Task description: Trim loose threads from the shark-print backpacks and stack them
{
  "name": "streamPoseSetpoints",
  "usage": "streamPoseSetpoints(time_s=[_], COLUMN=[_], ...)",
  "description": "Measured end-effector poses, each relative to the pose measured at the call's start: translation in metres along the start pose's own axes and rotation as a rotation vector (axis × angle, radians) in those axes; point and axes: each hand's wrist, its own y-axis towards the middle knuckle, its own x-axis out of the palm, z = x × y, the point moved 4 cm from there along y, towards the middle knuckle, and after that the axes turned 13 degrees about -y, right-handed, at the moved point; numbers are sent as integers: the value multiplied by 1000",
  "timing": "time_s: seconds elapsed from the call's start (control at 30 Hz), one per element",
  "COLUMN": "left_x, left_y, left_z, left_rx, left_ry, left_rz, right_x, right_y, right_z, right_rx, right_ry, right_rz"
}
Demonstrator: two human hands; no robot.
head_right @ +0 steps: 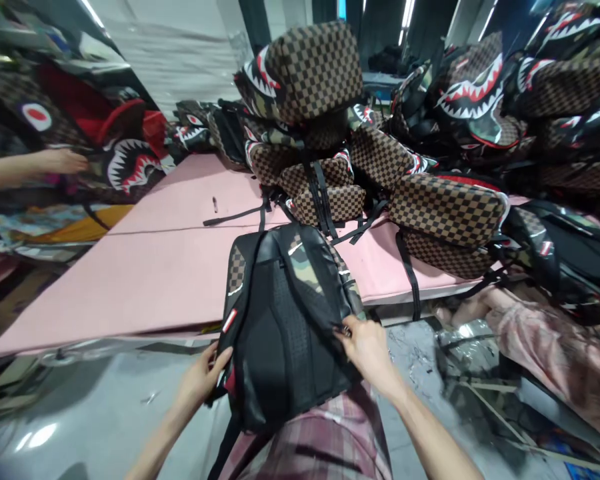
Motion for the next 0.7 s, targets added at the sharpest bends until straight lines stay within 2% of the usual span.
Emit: streamPoseSetpoints(time_s=[0.07,0.13,0.17,0.23,0.3,0.33,0.43,0.53,0.63,0.7], left_x=[1,3,4,7,15,21,41,51,50,36], left_y=[-10,-18,-18,-13,-2,3,13,17,21,23], left_z=[-1,1,2,2,-3,-8,-23,-27,-23,-16], left_rx=[-26,-41,-49,-38,-52,-95,-254,-250,-232,-202], left_ry=[81,79,67,13,-147,-244,-397,-379,-336,-306], left_rz=[-69,-152,-164,-96,-8,-6,-95,-121,-73,-30], right_x=[14,30,36,44,47,48,48,49,48,45], right_y=[-14,-20,-21,-19,-18,-18,-18,-18,-19,-18], right_z=[-17,-27,-29,-31,-30,-29,-26,-25,-27,-26], right_rx=[-36,-7,13,26,18,15,24,55,69,63], right_ry=[-15,-6,11,60,102,118,150,162,202,325], right_rz=[-85,-129,-131,-116,-104,-102,-88,-69,-45,-9])
